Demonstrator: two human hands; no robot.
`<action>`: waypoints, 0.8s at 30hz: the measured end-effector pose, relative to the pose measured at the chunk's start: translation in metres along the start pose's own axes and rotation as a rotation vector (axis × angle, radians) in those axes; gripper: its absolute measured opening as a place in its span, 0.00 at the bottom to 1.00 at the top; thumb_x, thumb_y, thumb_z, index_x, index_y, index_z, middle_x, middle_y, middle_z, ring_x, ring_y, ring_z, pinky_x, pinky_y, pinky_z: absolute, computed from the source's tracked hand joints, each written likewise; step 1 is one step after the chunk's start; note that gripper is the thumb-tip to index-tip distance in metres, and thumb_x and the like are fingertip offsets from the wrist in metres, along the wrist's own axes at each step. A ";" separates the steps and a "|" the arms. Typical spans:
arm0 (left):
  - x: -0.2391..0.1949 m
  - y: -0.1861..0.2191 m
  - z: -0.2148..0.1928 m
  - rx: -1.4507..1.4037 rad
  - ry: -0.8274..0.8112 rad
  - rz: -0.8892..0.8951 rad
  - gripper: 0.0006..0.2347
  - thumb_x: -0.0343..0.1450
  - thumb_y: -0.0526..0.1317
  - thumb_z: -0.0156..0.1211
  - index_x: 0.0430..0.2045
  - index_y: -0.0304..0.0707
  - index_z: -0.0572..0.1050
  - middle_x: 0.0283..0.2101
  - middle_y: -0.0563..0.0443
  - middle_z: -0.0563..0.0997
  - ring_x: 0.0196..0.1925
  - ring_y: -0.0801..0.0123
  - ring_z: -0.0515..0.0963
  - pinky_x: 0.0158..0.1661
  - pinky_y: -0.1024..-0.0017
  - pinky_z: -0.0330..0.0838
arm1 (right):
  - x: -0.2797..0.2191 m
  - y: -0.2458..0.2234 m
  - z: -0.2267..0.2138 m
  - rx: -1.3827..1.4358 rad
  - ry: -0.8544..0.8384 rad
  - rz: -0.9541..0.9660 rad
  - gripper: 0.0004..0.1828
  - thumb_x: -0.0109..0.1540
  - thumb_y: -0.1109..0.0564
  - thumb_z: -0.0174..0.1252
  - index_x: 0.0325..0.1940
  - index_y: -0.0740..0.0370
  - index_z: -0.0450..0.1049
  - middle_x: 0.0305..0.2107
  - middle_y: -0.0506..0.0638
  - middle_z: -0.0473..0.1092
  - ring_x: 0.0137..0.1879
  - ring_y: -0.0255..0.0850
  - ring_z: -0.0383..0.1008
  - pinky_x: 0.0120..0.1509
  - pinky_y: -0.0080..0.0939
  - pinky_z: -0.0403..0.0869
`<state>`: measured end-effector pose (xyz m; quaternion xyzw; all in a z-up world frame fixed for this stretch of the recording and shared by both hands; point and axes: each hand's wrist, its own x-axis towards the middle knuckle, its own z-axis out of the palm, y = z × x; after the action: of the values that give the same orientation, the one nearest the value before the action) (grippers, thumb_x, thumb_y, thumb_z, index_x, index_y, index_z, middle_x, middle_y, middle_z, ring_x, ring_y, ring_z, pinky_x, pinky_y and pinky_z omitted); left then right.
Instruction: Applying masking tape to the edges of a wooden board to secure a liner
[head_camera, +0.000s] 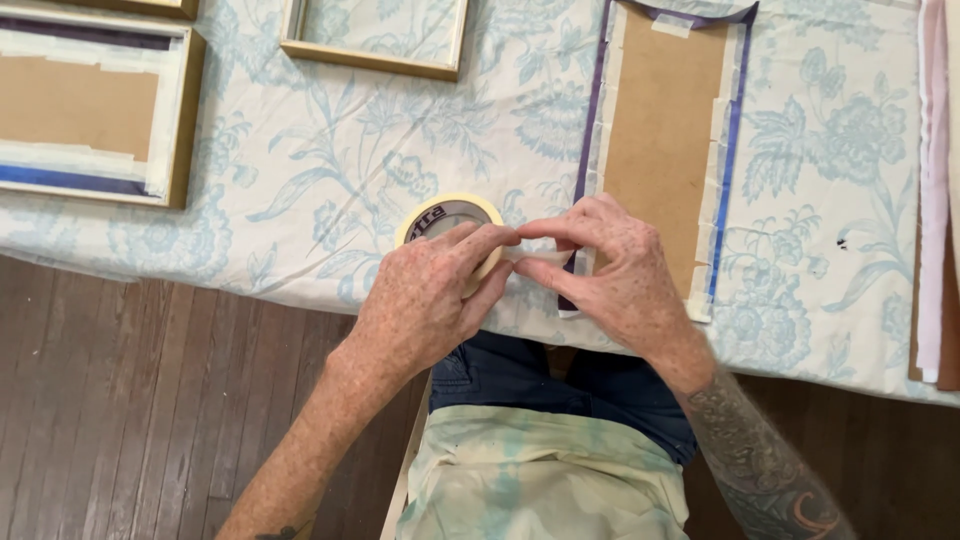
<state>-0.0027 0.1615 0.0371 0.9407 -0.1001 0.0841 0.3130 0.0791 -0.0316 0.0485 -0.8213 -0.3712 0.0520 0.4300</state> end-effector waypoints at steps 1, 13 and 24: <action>0.001 -0.001 0.003 0.003 0.001 0.003 0.09 0.76 0.41 0.55 0.49 0.43 0.73 0.40 0.49 0.81 0.28 0.51 0.80 0.22 0.56 0.69 | -0.001 0.002 0.001 0.000 0.004 -0.002 0.13 0.60 0.56 0.72 0.48 0.53 0.82 0.27 0.44 0.68 0.38 0.36 0.67 0.45 0.35 0.68; 0.011 0.003 0.006 0.072 0.143 0.079 0.02 0.76 0.36 0.55 0.37 0.41 0.74 0.33 0.52 0.77 0.27 0.59 0.76 0.32 0.62 0.69 | -0.006 0.007 0.022 -0.037 0.267 -0.135 0.08 0.59 0.63 0.74 0.41 0.61 0.83 0.31 0.47 0.70 0.40 0.41 0.66 0.46 0.38 0.68; 0.011 0.011 -0.016 0.253 0.236 0.047 0.02 0.79 0.37 0.57 0.40 0.41 0.77 0.32 0.54 0.77 0.23 0.63 0.62 0.24 0.65 0.55 | -0.051 -0.067 0.020 -0.054 0.179 -0.506 0.10 0.71 0.63 0.54 0.48 0.57 0.81 0.35 0.41 0.70 0.42 0.39 0.64 0.53 0.46 0.59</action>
<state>0.0040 0.1609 0.0583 0.9535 -0.0734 0.2133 0.1997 -0.0035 -0.0275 0.0740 -0.7147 -0.5265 -0.1401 0.4386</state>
